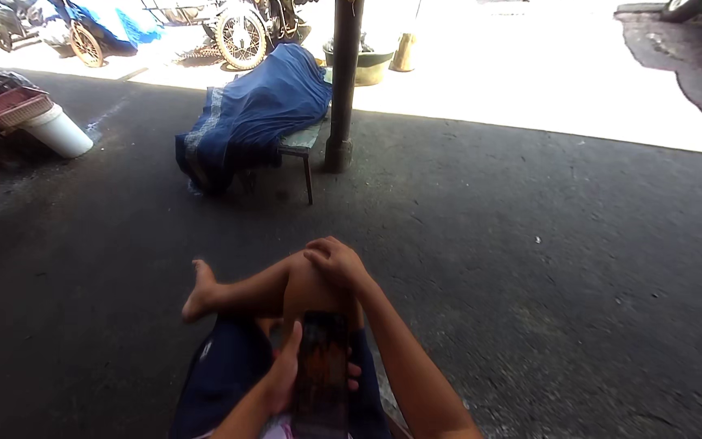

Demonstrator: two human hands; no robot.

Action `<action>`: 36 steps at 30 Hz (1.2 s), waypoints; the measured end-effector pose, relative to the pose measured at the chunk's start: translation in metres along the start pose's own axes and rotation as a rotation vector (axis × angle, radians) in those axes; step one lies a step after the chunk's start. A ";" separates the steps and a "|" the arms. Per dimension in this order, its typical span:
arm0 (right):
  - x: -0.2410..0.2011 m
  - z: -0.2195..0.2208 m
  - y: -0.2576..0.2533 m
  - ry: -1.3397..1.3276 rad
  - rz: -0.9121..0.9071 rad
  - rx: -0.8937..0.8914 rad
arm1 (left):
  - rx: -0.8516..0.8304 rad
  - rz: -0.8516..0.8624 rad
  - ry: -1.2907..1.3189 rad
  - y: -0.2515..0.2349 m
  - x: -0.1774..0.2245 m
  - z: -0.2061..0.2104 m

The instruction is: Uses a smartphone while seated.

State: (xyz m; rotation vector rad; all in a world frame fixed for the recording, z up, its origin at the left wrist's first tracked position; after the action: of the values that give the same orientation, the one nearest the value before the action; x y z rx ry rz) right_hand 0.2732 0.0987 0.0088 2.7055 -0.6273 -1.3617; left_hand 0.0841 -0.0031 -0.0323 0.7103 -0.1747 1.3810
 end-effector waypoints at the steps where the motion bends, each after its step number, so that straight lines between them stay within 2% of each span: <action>1: 0.000 0.000 0.000 -0.003 -0.001 0.004 | 0.000 -0.001 0.000 0.000 0.000 0.000; 36: 0.000 0.000 0.000 -0.015 0.003 0.001 | 0.015 -0.002 -0.015 0.000 0.001 0.000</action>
State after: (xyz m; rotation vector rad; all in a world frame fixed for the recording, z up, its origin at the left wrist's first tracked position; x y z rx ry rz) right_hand 0.2733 0.0984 0.0085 2.6965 -0.6330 -1.3829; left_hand 0.0845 -0.0024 -0.0319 0.7336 -0.1753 1.3768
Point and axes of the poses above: each hand's wrist, its own y-axis away from the middle knuckle, its own z-axis out of the palm, x = y × z, the point moved 9 cm from there along -y, towards the middle knuckle
